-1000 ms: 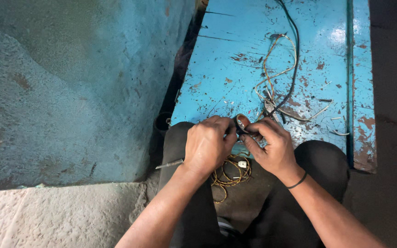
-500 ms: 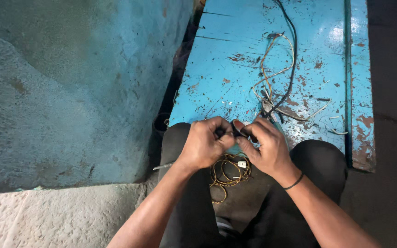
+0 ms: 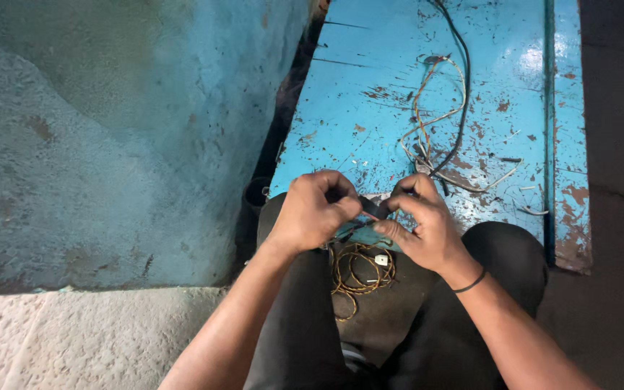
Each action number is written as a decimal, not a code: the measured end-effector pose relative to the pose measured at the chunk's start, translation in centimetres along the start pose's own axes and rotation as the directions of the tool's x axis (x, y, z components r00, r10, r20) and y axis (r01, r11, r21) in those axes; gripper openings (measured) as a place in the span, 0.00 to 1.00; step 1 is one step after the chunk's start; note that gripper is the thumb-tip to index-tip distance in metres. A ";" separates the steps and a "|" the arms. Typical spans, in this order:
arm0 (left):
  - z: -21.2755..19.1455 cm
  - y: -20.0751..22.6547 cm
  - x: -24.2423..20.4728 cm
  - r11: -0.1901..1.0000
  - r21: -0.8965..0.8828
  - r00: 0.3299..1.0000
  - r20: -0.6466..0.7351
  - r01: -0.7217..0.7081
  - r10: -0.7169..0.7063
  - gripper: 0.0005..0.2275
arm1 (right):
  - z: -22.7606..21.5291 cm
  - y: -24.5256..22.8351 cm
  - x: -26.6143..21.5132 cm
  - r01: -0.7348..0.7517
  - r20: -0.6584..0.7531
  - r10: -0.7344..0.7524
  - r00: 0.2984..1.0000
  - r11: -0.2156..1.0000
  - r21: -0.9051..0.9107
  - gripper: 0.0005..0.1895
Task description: The person strips and joins electrical wires by hand and using pliers on a blue workbench, then wraps the connections with black electrical tape.
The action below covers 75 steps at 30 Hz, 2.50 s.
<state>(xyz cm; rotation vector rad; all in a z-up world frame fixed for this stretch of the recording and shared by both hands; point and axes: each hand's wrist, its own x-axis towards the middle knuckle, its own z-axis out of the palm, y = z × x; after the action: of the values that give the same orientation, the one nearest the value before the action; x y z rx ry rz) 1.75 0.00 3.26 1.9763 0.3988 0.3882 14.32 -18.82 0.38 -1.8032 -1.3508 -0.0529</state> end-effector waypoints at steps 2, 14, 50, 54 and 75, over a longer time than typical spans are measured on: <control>0.2 -0.2 -0.1 0.983 -0.071 0.985 0.051 0.171 -0.168 0.07 | 0.3 0.1 0.1 0.015 0.003 -0.015 1.000 0.999 -0.041 0.22; 0.9 2.5 -0.9 0.999 -0.023 0.986 0.166 0.030 -0.026 0.08 | 0.1 0.2 -0.2 -0.054 0.007 0.057 0.998 0.976 -0.210 0.17; 2.1 8.8 -7.3 0.807 0.463 0.930 0.184 -0.367 0.317 0.14 | -0.5 -3.7 -4.5 -0.774 0.574 0.776 0.263 -0.186 0.606 0.16; 3.9 8.1 -9.1 0.753 0.504 0.904 0.188 -0.423 0.383 0.09 | -0.3 -2.2 -6.3 -0.751 0.572 0.682 0.456 -0.050 0.658 0.15; -2.5 8.4 -8.7 0.985 0.157 0.718 0.694 -0.076 -0.055 0.25 | -5.4 -10.1 -4.3 -0.161 0.611 0.038 0.791 0.976 0.148 0.09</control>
<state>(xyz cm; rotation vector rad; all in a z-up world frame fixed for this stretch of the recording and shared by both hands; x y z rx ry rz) -6.20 -5.22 11.10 2.1267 -0.0774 -0.4207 6.82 -25.11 7.70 -1.7868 -1.6185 0.7576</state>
